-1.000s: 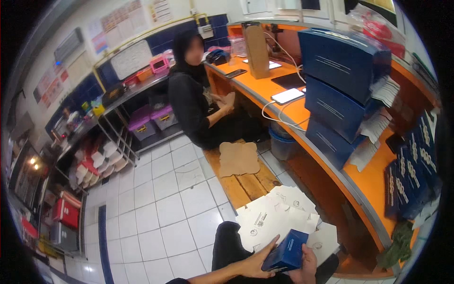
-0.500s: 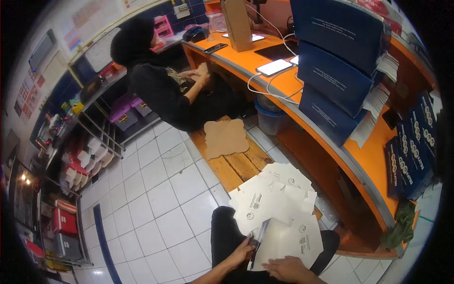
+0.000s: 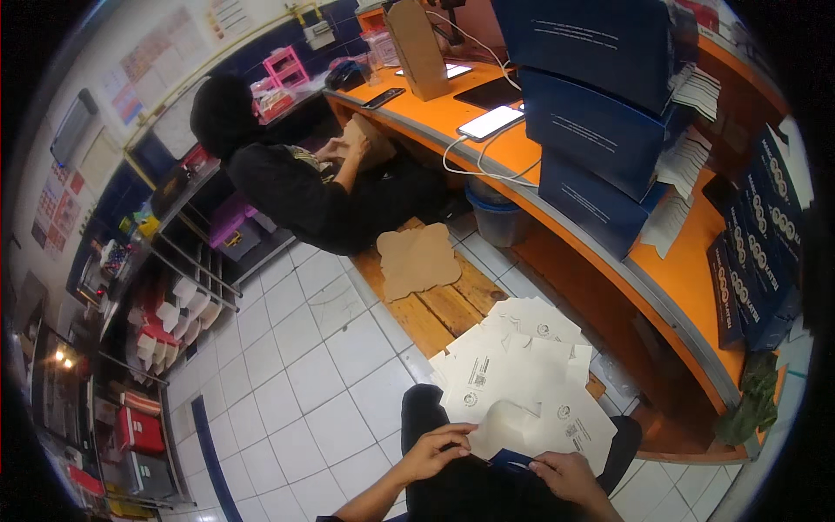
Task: Assembling cardboard food boxes and inserts for packaging.
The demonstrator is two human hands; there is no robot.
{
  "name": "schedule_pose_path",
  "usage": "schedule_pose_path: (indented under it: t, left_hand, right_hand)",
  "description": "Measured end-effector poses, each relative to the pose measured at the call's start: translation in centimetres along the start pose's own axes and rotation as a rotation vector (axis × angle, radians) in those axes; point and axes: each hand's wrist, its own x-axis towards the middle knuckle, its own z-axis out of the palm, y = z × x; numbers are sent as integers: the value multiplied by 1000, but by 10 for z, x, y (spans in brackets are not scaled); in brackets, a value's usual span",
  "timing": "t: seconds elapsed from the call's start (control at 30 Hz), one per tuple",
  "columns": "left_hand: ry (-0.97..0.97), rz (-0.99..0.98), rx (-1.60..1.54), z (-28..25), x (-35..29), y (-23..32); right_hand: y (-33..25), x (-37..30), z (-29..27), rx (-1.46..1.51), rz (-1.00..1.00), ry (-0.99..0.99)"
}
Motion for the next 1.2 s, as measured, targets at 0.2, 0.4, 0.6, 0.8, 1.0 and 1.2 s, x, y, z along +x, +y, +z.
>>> schedule_pose_path:
  t: [0.2,0.4,0.6,0.8,1.0,1.2]
  left_hand:
    - [183,-74,-224,20,-4,-1]
    - [271,311,592,43,1,29]
    - [203,444,926,34,3,39]
    - [271,321,664,35,7,35]
    - [106,394,830,54,5,35]
    - [142,299,783,58,12,32]
  right_hand:
    - [1,0,-1,84,91,17]
    - [-18,2,3,-177,-45,-9]
    - [-19,8,13,-286,-99,15]
    - [-31,5,6,-183,-6,-9]
    - [-27,1,11,-264,-76,-46]
    - [-27,4,8,-269,-58,-63]
